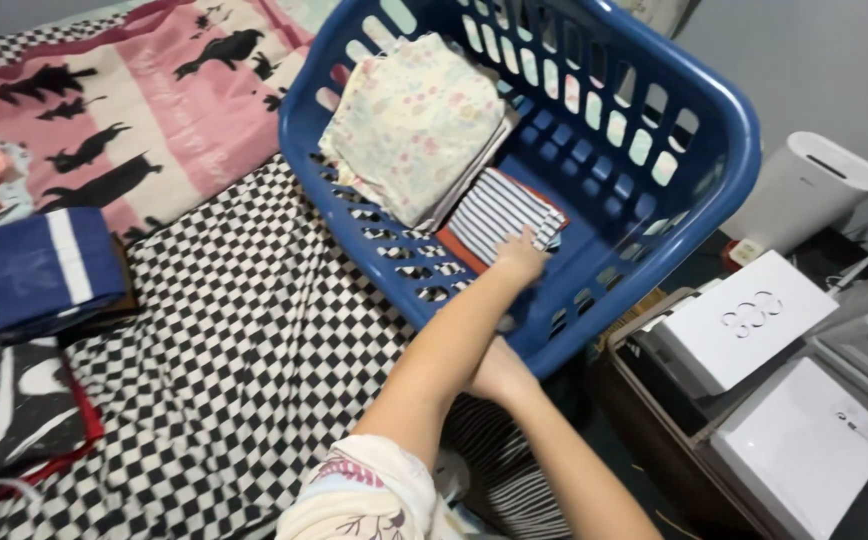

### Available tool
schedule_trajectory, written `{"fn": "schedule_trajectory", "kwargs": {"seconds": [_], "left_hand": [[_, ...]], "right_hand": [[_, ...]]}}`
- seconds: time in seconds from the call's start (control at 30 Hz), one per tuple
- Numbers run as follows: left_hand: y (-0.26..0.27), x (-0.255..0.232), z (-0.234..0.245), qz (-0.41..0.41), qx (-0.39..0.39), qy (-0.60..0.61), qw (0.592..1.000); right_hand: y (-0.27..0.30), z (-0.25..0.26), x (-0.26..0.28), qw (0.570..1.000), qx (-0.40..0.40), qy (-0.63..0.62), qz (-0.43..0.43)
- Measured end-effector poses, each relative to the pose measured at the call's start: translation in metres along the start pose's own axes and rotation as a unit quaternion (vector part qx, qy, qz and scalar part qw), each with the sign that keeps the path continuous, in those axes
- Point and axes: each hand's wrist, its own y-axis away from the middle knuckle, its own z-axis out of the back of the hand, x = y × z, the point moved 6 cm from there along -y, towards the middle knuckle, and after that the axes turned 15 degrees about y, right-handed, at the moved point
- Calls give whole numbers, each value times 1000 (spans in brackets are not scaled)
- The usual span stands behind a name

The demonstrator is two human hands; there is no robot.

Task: Fold various articles of clothing, including a blue shirt and a striped tank top, on a bed.

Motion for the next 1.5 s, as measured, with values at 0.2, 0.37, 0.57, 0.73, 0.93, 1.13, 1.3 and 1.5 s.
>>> {"fn": "schedule_trajectory", "kwargs": {"seconds": [0.2,0.37,0.57,0.73,0.93,1.13,1.3,1.5], "left_hand": [[-4,58,7,30,20,-15,999],[-17,129,28,-56,-264,272,924],[140,138,160,-107,-532,462,702],[349,177,186,-34,-593,538,598],[501,302,51,57,-616,620,483],[551,291,-32,191,-551,579,570],[548,259,-60,225,-487,632,559],[563,252,-62,156,-481,700,504]], "right_hand": [[-4,-9,-2,973,177,99,-111],[-8,-5,3,972,173,136,-84],[-13,19,7,981,101,133,-104],[-10,41,17,938,102,294,-154],[9,56,-1,901,-148,381,-147],[17,49,29,899,-210,370,-107],[38,-76,35,957,-228,113,-139],[74,-217,134,990,-123,-54,-48]]}}
